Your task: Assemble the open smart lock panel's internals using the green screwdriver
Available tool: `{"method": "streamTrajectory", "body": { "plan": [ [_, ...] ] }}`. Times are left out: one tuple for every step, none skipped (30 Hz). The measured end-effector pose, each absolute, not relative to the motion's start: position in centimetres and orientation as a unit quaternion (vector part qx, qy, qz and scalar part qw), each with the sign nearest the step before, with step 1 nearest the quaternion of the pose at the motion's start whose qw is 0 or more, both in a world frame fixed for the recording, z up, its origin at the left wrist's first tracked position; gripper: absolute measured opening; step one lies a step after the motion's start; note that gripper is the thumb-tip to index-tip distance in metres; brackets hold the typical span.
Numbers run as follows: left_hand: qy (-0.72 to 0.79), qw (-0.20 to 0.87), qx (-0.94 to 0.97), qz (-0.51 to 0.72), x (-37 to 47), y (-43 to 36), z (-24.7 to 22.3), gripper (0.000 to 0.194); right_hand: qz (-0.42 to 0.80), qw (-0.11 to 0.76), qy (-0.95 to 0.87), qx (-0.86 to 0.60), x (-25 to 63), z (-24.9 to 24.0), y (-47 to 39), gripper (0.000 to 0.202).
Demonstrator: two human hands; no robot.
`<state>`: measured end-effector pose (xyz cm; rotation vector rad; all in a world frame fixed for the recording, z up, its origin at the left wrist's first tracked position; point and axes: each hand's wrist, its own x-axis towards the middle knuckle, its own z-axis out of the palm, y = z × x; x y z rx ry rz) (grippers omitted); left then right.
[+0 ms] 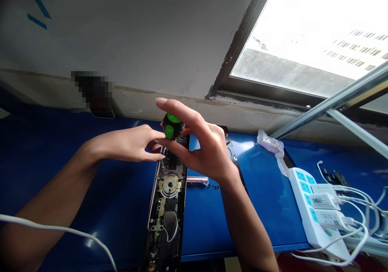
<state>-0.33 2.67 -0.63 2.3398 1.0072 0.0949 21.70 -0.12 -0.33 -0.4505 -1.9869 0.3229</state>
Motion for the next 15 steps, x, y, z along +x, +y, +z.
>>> {"method": "streamTrajectory", "body": {
  "plan": [
    [0.379, 0.291, 0.878, 0.035, -0.37, 2.68, -0.66, 0.015, 0.130, 0.514, -0.827, -0.186, 21.70, -0.37, -0.09, 0.076],
    [0.380, 0.290, 0.878, 0.035, -0.41, 2.70, -0.70, 0.016, 0.125, 0.515, -0.828, -0.185, 21.72, -0.40, -0.08, 0.077],
    [0.381, 0.289, 0.878, 0.034, -0.44, 2.72, -0.75, 0.017, 0.121, 0.514, -0.828, -0.186, 21.73, -0.42, -0.10, 0.077],
    [0.383, 0.287, 0.878, 0.033, -0.45, 2.73, -0.80, 0.017, 0.118, 0.513, -0.829, -0.188, 21.75, -0.44, -0.13, 0.078],
    [0.384, 0.285, 0.878, 0.033, -0.45, 2.74, -0.84, 0.017, 0.115, 0.510, -0.831, -0.189, 21.77, -0.45, -0.17, 0.078],
    [0.385, 0.283, 0.878, 0.032, -0.43, 2.75, -0.88, 0.017, 0.114, 0.506, -0.834, -0.191, 21.79, -0.45, -0.20, 0.079],
    [0.385, 0.282, 0.878, 0.032, -0.41, 2.75, -0.91, 0.017, 0.113, 0.501, -0.836, -0.192, 21.80, -0.45, -0.22, 0.079],
    [0.386, 0.281, 0.878, 0.032, -0.39, 2.74, -0.92, 0.017, 0.112, 0.497, -0.839, -0.192, 21.80, -0.45, -0.23, 0.079],
    [0.387, 0.282, 0.877, 0.032, -0.38, 2.74, -0.93, 0.018, 0.111, 0.494, -0.841, -0.191, 21.79, -0.44, -0.22, 0.079],
    [0.389, 0.282, 0.876, 0.032, -0.39, 2.75, -0.91, 0.019, 0.108, 0.492, -0.842, -0.190, 21.78, -0.44, -0.21, 0.079],
    [0.389, 0.284, 0.876, 0.032, -0.44, 2.76, -0.89, 0.020, 0.104, 0.493, -0.843, -0.190, 21.75, -0.42, -0.20, 0.078],
    [0.389, 0.288, 0.875, 0.031, -0.53, 2.79, -0.85, 0.022, 0.097, 0.494, -0.843, -0.187, 21.72, -0.38, -0.21, 0.078],
    [0.388, 0.292, 0.874, 0.028, -0.66, 2.85, -0.80, 0.023, 0.088, 0.497, -0.843, -0.184, 21.68, -0.32, -0.24, 0.078],
    [0.385, 0.297, 0.873, 0.026, -0.83, 2.93, -0.76, 0.026, 0.080, 0.500, -0.843, -0.183, 21.64, -0.23, -0.30, 0.077],
    [0.381, 0.303, 0.873, 0.024, -1.03, 3.04, -0.74, 0.029, 0.077, 0.503, -0.842, -0.182, 21.61, -0.12, -0.40, 0.076]
  ]
}}
